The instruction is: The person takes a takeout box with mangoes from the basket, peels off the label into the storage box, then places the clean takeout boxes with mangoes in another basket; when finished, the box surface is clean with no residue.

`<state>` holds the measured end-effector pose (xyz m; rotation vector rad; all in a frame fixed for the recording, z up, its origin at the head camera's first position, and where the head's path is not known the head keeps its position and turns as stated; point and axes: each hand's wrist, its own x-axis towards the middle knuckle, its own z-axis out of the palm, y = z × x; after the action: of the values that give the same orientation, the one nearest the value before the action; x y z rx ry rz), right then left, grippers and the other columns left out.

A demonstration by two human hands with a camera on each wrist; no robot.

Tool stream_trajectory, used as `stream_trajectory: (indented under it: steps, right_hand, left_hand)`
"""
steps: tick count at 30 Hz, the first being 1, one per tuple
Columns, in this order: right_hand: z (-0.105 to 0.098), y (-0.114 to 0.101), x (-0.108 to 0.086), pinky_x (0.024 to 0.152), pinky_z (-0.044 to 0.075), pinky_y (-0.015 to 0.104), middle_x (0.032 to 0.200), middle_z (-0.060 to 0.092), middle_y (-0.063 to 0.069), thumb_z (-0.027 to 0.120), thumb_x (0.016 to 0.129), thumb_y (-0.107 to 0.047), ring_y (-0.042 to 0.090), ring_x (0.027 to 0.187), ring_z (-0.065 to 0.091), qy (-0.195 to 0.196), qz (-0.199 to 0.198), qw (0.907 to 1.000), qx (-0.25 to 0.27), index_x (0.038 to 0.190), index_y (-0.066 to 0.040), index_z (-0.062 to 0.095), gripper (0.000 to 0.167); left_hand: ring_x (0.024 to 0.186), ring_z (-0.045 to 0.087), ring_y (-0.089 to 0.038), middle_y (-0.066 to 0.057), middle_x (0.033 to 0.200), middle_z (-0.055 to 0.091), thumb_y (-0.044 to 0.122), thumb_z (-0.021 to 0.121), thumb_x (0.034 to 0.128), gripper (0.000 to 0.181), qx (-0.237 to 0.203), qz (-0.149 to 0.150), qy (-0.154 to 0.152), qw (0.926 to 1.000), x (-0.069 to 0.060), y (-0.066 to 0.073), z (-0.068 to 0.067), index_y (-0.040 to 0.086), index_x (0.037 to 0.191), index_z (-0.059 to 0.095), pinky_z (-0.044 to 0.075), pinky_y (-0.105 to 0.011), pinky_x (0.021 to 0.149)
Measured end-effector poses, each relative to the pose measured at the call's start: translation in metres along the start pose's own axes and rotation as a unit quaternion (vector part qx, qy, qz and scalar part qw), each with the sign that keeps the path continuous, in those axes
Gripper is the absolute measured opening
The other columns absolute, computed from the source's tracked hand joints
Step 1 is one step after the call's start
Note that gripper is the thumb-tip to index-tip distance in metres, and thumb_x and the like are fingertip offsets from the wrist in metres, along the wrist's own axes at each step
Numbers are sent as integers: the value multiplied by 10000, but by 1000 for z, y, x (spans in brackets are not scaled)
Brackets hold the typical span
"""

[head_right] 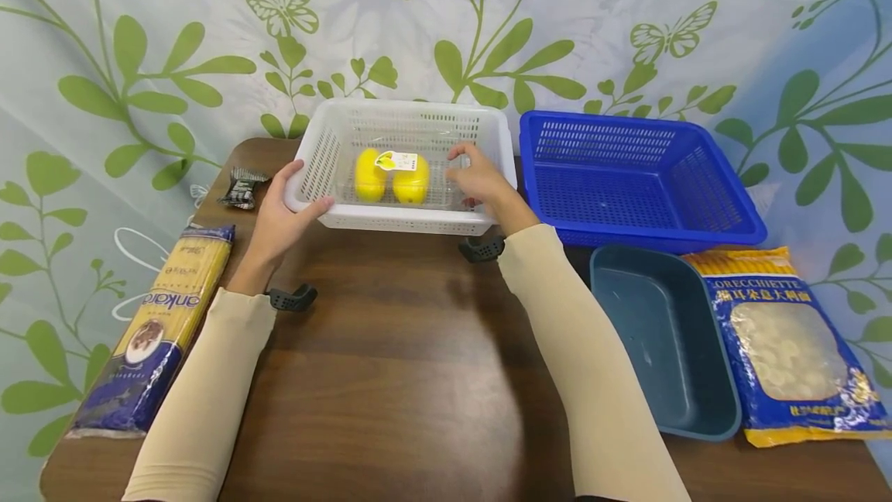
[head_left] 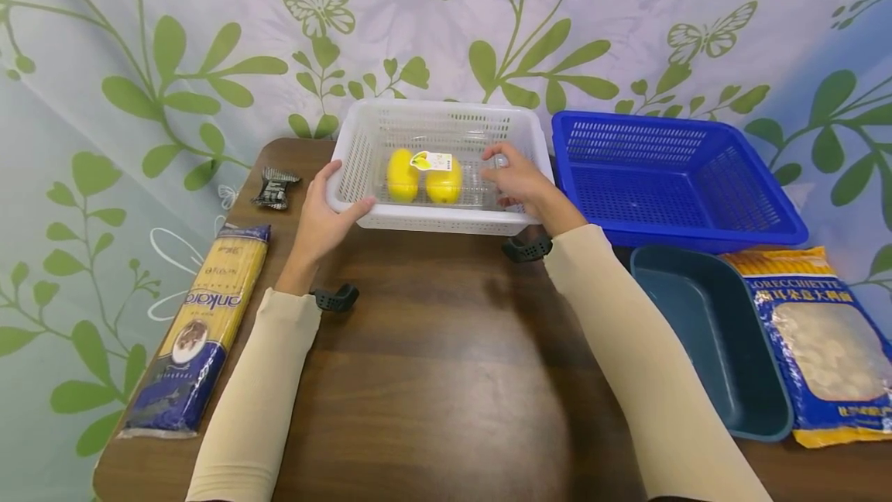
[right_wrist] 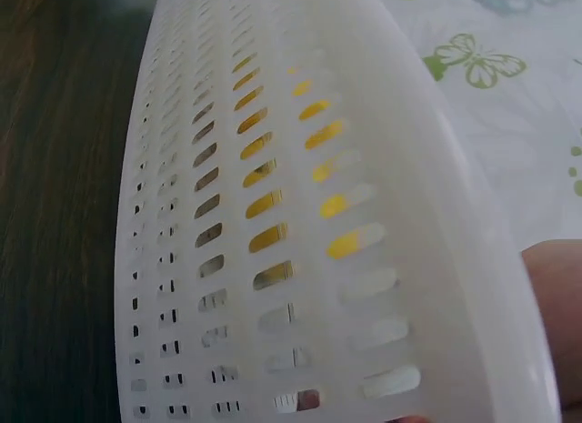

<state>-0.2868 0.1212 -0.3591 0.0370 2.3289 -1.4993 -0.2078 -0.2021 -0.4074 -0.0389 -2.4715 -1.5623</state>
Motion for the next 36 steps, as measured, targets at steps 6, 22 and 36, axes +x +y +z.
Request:
stream_trajectory:
  steps: [6, 22, 36]
  right_hand:
    - [0, 3, -2, 651, 547, 371, 988, 404, 95, 560, 1048, -154, 227, 719, 441, 19, -160, 9998, -135, 1233, -143, 449, 216]
    - [-4, -13, -11, 664, 594, 392, 1005, 483, 141, 606, 1032, -197, 263, 790, 540, 314, -119, 9983, -474, 1260, -141, 495, 259]
    - [-30, -21, -44, 727, 606, 387, 1083, 579, 157, 662, 1010, -242, 232, 624, 620, 691, -572, 9950, 449, 1253, -137, 523, 298]
  left_hand:
    - [1241, 448, -342, -198, 1529, 376, 367, 799, 878, 893, 4, -3, -75, 10000, -3, -1, 2, 145, 1600, 324, 368, -524, 1064]
    - [1242, 447, -343, -212, 1511, 383, 379, 792, 881, 888, 96, -66, -26, 9999, -2, 3, -4, 149, 1601, 326, 366, -522, 1064]
    - [1250, 427, -332, -197, 1525, 373, 391, 795, 880, 894, 117, -56, -87, 9999, 0, 5, -4, 179, 1608, 321, 348, -516, 1061]
